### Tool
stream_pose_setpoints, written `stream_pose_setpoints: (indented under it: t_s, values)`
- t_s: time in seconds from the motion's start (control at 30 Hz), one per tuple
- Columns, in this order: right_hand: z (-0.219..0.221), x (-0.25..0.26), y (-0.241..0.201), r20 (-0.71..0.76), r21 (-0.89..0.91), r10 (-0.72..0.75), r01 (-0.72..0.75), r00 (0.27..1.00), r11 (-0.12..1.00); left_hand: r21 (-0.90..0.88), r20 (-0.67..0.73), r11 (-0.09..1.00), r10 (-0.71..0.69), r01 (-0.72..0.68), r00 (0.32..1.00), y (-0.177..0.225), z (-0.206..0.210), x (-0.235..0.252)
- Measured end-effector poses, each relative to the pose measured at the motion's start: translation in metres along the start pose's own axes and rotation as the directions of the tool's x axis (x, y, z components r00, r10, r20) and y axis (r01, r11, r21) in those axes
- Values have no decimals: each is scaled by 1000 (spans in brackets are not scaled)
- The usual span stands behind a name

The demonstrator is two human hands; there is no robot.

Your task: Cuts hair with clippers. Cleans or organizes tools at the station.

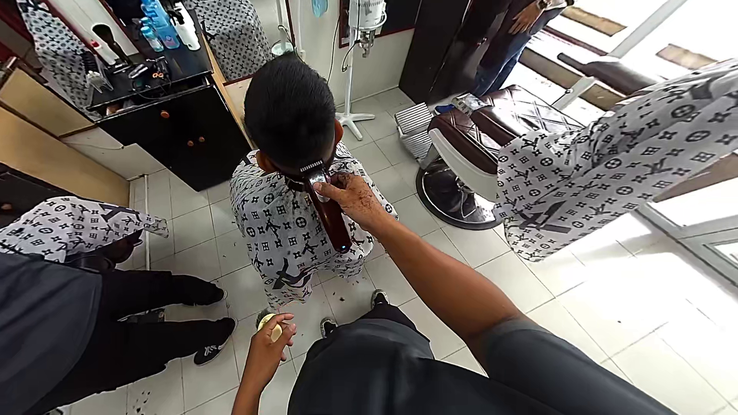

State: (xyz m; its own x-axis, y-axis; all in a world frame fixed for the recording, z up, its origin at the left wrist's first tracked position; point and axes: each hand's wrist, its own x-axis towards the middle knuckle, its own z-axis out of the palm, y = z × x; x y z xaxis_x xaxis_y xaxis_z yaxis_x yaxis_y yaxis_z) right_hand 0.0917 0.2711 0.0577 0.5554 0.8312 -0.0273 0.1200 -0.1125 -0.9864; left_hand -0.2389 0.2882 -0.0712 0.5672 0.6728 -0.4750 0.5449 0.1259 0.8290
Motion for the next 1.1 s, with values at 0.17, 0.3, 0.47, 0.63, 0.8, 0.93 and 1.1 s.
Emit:
stream_pose_setpoints:
  t_s: [0.17, 0.3, 0.47, 0.63, 0.8, 0.93, 1.1]
  values:
    - [6, -2, 3, -12, -11, -20, 20, 1000, 1000, -7, -9, 1000, 19, -19, 1000, 1, -2, 1]
    - [7, 9, -1, -20, 56, 22, -21, 1000, 998, 4, 15, 1000, 28, -28, 1000, -2, -3, 6]
    - [10, 10, -2, -19, 68, -12, 13, 1000, 998, 29, 30, 999, 24, -25, 999, 0, -4, 6]
    - [8, 11, -4, -3, 147, -10, 11, 1000, 989, 27, 31, 999, 18, -19, 999, -8, -6, 12]
    - [5, 12, -2, 15, 84, 11, -13, 1000, 996, 37, 45, 999, 15, -17, 999, -4, -5, 19]
    - [2, 3, -4, 29, 139, -63, 58, 998, 989, 41, 40, 999, 5, -6, 999, 10, -2, 28]
    - [-14, -14, 22, 312, 154, 103, -157, 944, 975, 51, 61, 995, 85, -88, 995, 39, -13, 39]
